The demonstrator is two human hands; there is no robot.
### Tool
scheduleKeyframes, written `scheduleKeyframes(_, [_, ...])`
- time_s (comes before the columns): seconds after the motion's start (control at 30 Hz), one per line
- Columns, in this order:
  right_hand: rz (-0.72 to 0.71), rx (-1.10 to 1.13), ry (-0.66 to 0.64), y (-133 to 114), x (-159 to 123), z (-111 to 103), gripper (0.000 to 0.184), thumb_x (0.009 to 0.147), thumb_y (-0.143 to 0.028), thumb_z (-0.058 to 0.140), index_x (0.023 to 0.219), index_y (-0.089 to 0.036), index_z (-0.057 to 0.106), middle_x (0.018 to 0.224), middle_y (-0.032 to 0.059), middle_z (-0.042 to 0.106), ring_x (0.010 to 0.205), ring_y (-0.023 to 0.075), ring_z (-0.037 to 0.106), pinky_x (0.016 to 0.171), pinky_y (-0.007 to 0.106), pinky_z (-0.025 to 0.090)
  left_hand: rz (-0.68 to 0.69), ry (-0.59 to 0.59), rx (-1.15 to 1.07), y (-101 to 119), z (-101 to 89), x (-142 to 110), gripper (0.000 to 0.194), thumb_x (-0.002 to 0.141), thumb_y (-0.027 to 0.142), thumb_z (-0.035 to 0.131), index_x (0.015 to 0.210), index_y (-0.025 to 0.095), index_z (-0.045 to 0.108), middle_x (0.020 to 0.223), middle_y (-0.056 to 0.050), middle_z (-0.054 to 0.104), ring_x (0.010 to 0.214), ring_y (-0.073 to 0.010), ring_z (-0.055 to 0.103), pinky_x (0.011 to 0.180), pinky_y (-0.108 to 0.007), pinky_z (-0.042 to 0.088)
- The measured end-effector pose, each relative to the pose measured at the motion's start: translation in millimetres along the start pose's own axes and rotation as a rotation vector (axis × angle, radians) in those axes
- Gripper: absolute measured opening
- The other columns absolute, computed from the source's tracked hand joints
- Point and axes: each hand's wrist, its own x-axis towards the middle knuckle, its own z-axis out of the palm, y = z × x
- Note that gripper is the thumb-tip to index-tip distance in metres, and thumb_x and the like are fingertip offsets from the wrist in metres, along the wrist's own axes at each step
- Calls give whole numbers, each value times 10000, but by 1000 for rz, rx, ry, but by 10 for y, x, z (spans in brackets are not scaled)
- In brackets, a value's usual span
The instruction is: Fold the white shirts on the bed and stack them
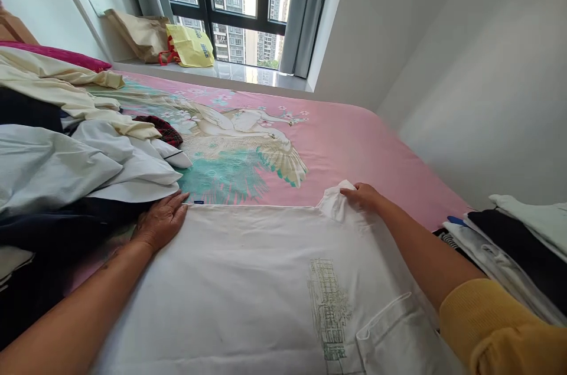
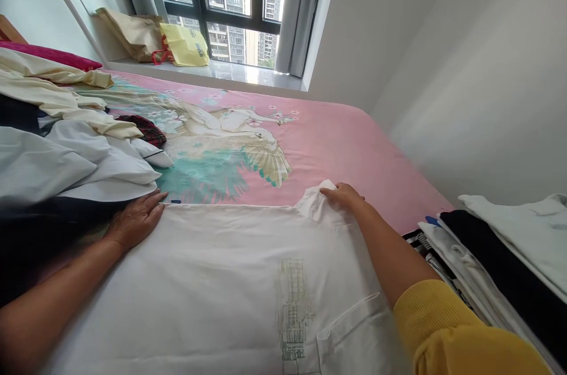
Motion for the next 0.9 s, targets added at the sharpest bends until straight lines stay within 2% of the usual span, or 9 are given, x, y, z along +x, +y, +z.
scheduleKeyframes(0.07, [19, 51, -45, -36, 89, 20, 373, 611, -433, 735, 811, -138, 622, 623, 36, 594, 648, 178, 569, 613, 299, 444, -1, 9, 9, 12, -1, -14, 476, 892, 403, 300, 1317, 271, 469, 1445, -31, 378, 1307, -275, 350, 1055, -479, 314])
scheduleKeyframes(0.17, [24, 144, -81, -61, 115, 59, 301, 603, -336, 741, 783, -131, 615, 564, 9, 550, 560, 138, 528, 527, 255, 409, 2, 20, 26, 17, 16, -33, 472, 885, 367, 297, 1313, 269, 470, 1444, -26, 378, 1307, -258, 350, 1057, -458, 321])
scheduleKeyframes(0.33, [-27, 359, -82, -66, -143, -105, 341, 637, -284, 691, 926, -125, 605, 714, 30, 609, 592, 127, 545, 535, 250, 440, 53, 27, 69, -2, 9, 11, 489, 845, 280, 319, 1300, 221, 489, 1405, -55, 418, 1283, -232, 379, 1074, -360, 305])
scheduleKeyframes(0.47, [-99, 490, -108, -98, -482, -388, 384, 616, -266, 707, 958, -120, 610, 830, 51, 647, 693, 139, 580, 607, 248, 469, 110, -58, 176, 31, -202, 129, 475, 782, 256, 396, 1226, 202, 557, 1234, -113, 540, 1138, -280, 504, 964, -386, 403])
scheduleKeyframes(0.57, [-140, 526, -179, -107, -779, -564, 396, 584, -297, 741, 913, -102, 642, 853, 72, 664, 744, 168, 592, 651, 267, 470, 186, -151, 225, 72, -480, 125, 359, 737, 226, 443, 1016, 181, 665, 1043, -122, 612, 1002, -286, 566, 857, -374, 449])
scheduleKeyframes(0.63, [-189, 532, -214, -90, -1001, -648, 410, 599, -333, 733, 927, -100, 654, 889, 79, 670, 781, 180, 594, 682, 272, 463, 234, -155, 232, 84, -676, 21, 303, 738, 217, 443, 926, 185, 679, 1004, -110, 621, 994, -274, 562, 843, -355, 444])
scheduleKeyframes(0.73, [-262, 502, -198, -3, -1369, -756, 436, 672, -400, 677, 993, -106, 644, 922, 91, 671, 803, 187, 592, 700, 276, 448, 294, -127, 220, 71, -938, -290, 288, 775, 224, 420, 924, 206, 667, 1009, -71, 628, 999, -227, 551, 864, -308, 423])
scheduleKeyframes(0.8, [-278, 422, -145, 124, -1636, -822, 446, 705, -449, 641, 1006, -121, 645, 927, 104, 674, 824, 202, 600, 719, 285, 445, 337, -116, 205, 43, -1080, -578, 280, 799, 226, 409, 920, 217, 661, 992, -50, 633, 976, -197, 550, 870, -284, 412])
scheduleKeyframes(0.9, [-302, 214, -14, 455, -2041, -861, 455, 704, -525, 612, 1005, -189, 669, 994, 112, 679, 905, 253, 624, 768, 313, 467, 423, -65, 151, -30, -1213, -1066, 258, 814, 220, 419, 891, 211, 665, 946, -59, 633, 927, -196, 547, 862, -307, 409])
